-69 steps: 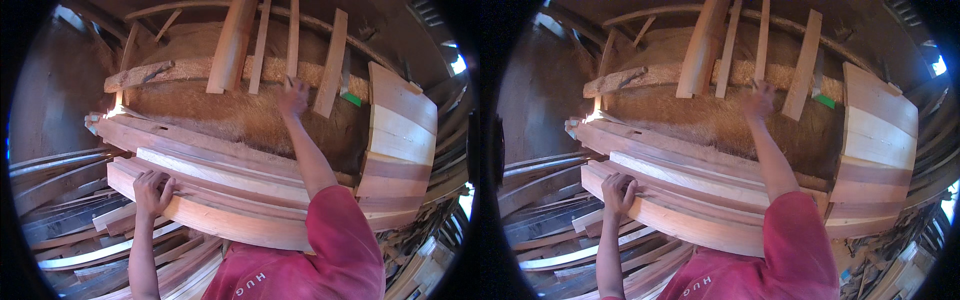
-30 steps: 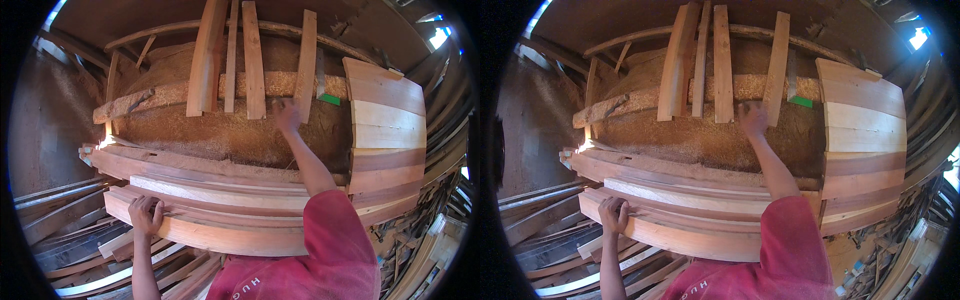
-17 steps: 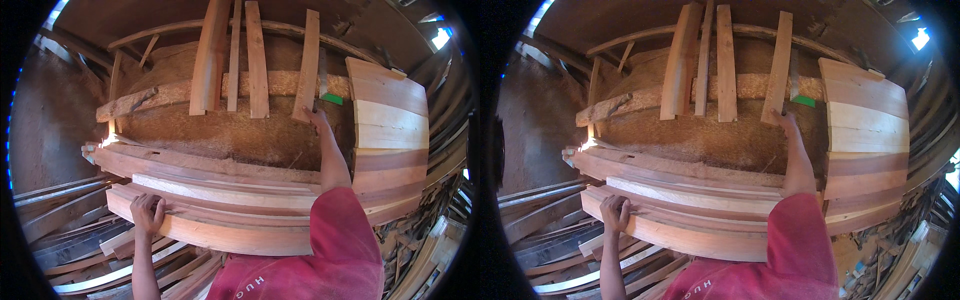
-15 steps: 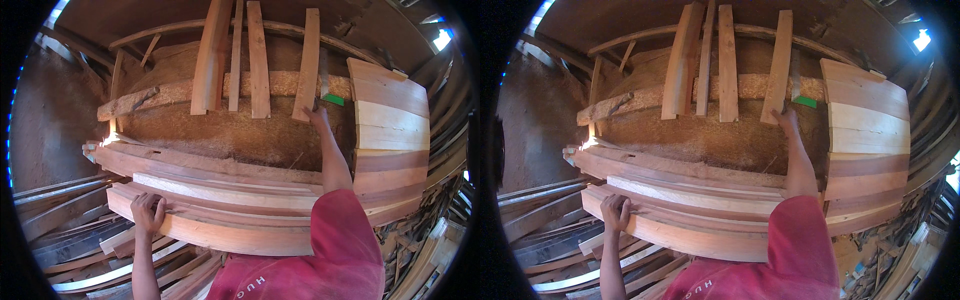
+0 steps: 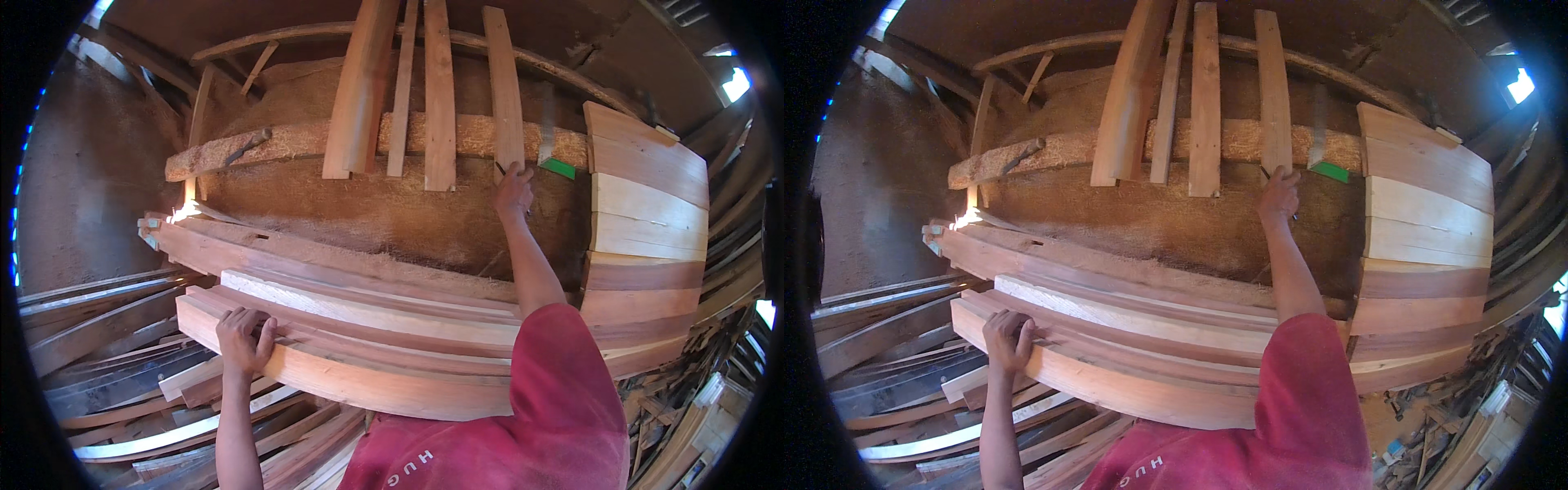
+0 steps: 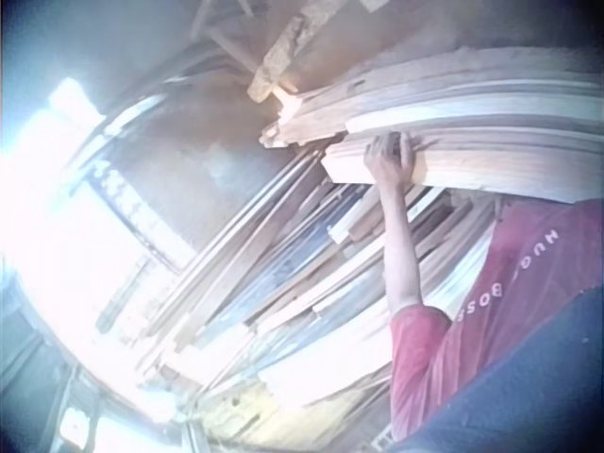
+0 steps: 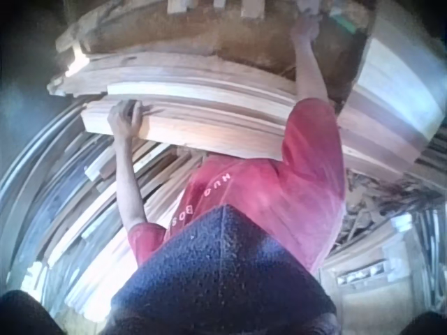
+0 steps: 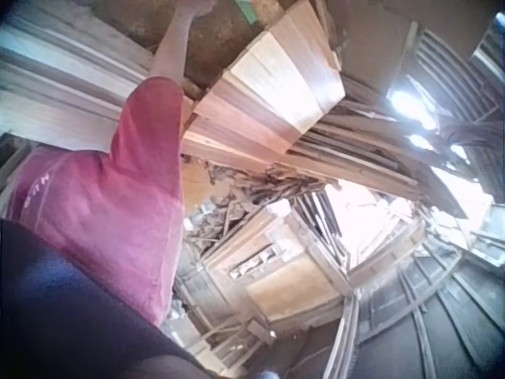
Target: The person measures and marks wooden planks using a tape measure, a square, and a pen.
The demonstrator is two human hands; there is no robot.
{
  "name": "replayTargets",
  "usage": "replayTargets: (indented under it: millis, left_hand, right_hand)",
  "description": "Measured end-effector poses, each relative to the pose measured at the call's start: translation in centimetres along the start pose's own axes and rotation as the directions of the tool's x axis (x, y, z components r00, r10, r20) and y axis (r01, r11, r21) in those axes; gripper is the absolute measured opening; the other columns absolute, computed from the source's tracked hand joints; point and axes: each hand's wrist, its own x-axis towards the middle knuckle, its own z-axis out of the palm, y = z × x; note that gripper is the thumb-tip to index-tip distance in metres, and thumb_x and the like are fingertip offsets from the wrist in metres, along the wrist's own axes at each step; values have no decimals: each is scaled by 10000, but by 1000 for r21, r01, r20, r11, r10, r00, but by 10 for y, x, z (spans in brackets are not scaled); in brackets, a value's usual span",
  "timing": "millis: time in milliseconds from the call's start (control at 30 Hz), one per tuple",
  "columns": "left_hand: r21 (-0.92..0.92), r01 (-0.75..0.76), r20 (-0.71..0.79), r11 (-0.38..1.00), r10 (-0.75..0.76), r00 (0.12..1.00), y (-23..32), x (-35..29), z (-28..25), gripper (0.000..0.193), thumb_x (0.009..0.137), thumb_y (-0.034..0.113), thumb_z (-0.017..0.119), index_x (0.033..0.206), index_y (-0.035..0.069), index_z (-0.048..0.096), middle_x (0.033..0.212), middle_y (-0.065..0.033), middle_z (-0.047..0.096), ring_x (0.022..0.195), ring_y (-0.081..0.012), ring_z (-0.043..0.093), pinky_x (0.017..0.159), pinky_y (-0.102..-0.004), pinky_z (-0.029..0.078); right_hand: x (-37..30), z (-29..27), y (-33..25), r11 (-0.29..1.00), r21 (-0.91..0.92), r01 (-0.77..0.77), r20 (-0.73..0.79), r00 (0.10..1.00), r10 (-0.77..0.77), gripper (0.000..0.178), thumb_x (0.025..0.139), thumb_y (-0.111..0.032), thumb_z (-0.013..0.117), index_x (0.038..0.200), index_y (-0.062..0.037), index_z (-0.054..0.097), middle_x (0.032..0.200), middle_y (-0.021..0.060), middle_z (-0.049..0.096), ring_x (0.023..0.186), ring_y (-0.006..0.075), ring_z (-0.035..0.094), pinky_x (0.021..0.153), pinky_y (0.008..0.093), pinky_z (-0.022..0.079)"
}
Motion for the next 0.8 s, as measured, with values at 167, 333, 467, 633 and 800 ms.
replayTargets:
  millis: [167, 333, 467, 633, 800]
  left_hand:
    - [0, 38, 33, 999, -38, 999, 0, -1, -2, 212, 841, 236, 676, 771, 36, 688, 713, -154, 664, 697, -370, 623, 681, -444, 449]
    - [10, 13, 14, 1000, -13, 1000, -1, 0, -3, 215, 848, 238, 673, 767, 39, 686, 705, -151, 654, 696, -373, 617, 684, -444, 447]
    - [26, 13, 6, 1000, -13, 1000, 1, 0, -3, 226, 859, 243, 670, 760, 40, 679, 710, -152, 654, 705, -378, 618, 693, -449, 446]
    - [25, 8, 12, 1000, -8, 1000, 0, 0, -2, 234, 872, 241, 662, 765, 33, 675, 727, -164, 656, 722, -386, 619, 703, -461, 446]
    - [59, -2, 16, 998, 1, 1000, -2, -4, 0, 247, 890, 241, 647, 764, 28, 664, 732, -177, 649, 731, -403, 612, 695, -466, 437]
  right_hand:
    - [12, 4, 9, 997, 0, -79, 21, 997, 79, 1039, 770, -512, 825, 1566, -110, 292, 1418, 269, 511, 1185, 437, 624, 977, 517, 532]
    - [23, 3, 15, 1000, -19, -9, -17, 1000, 9, 1144, 759, -577, 799, 1637, -157, 198, 1356, 264, 576, 1198, 443, 618, 999, 520, 518]
    - [38, -14, 21, 980, 197, 20, 180, 982, -56, 1064, 791, -633, 747, 1616, -165, 265, 1332, 205, 605, 1135, 372, 644, 943, 499, 539]
    - [32, -118, -17, -93, 898, -431, 407, 892, -198, 717, 889, -656, 603, 1379, -137, 531, 1156, 115, 660, 891, 300, 680, 570, 349, 484]
    - [42, -220, -26, -667, 631, -397, 66, 884, -463, 570, 968, -497, 547, 1313, -44, 542, 1085, 191, 651, 910, 261, 700, 404, 228, 338]
